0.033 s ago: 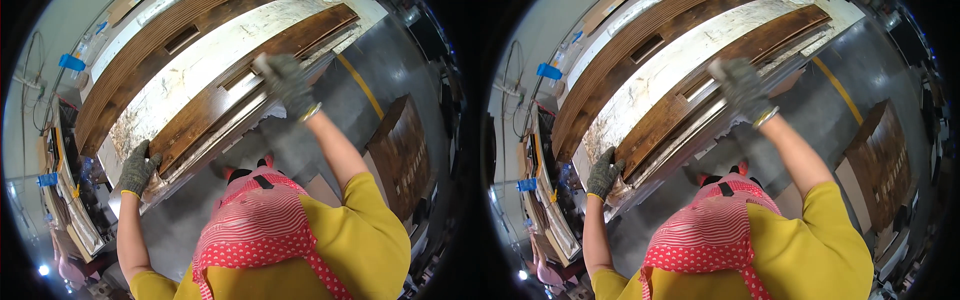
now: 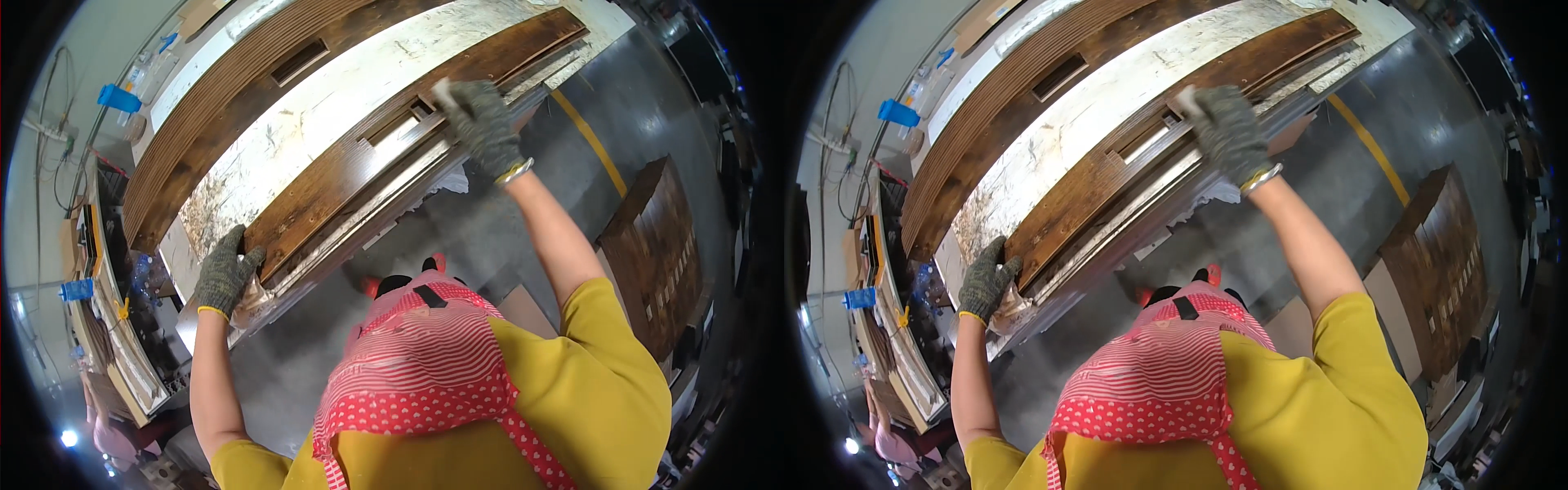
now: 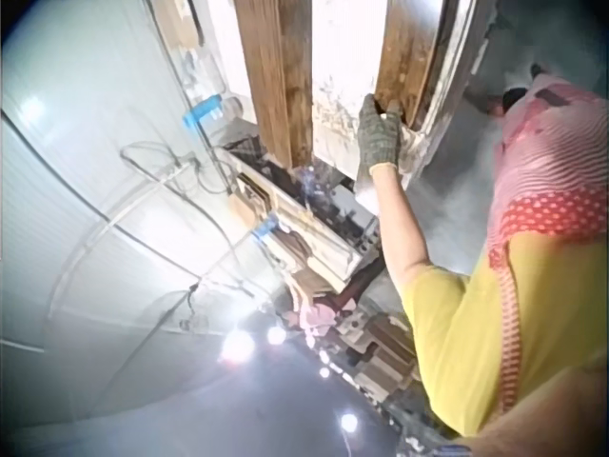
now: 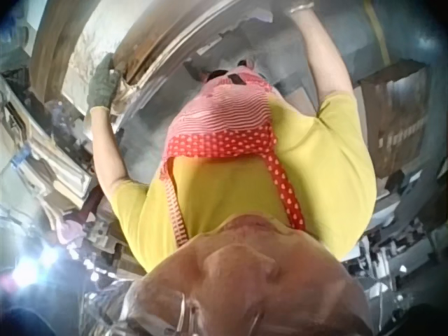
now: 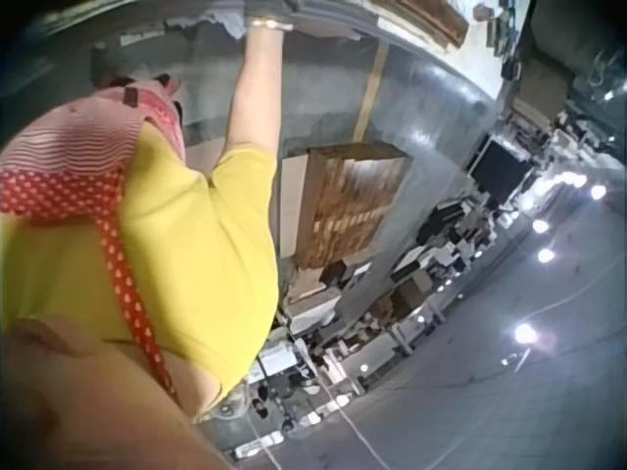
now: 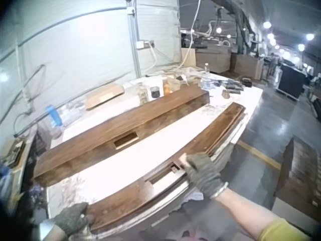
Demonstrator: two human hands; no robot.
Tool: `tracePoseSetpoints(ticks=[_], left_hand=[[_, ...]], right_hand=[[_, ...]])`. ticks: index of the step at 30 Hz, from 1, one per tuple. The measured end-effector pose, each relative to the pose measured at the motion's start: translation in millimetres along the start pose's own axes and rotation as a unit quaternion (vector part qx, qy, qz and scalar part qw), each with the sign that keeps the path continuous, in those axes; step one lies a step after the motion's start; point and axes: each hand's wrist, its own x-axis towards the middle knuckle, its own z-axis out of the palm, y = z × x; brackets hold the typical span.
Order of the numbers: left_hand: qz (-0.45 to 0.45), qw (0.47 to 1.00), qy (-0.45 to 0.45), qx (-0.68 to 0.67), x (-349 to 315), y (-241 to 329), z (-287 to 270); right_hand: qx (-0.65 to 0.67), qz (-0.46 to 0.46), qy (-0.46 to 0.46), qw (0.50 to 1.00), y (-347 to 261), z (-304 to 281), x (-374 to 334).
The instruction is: The worker uses a cloth to wipe down and apply finish or clean stained wooden furniture components on a factory workbench.
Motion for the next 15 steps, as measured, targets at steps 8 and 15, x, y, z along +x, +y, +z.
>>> tracePoseSetpoints(ticks=[8,15], left_hand=[[0.007,1.0,0.004,-0.002,-1,0,-1],[0.014,0.999,0.033,0.029,-44,-60,-22]], right_hand=[[-0.11,-0.161,-0.093,0.976,-131,78,-77],[-0.035,-0.132,-0.06,0.989,-149,60,-55]])
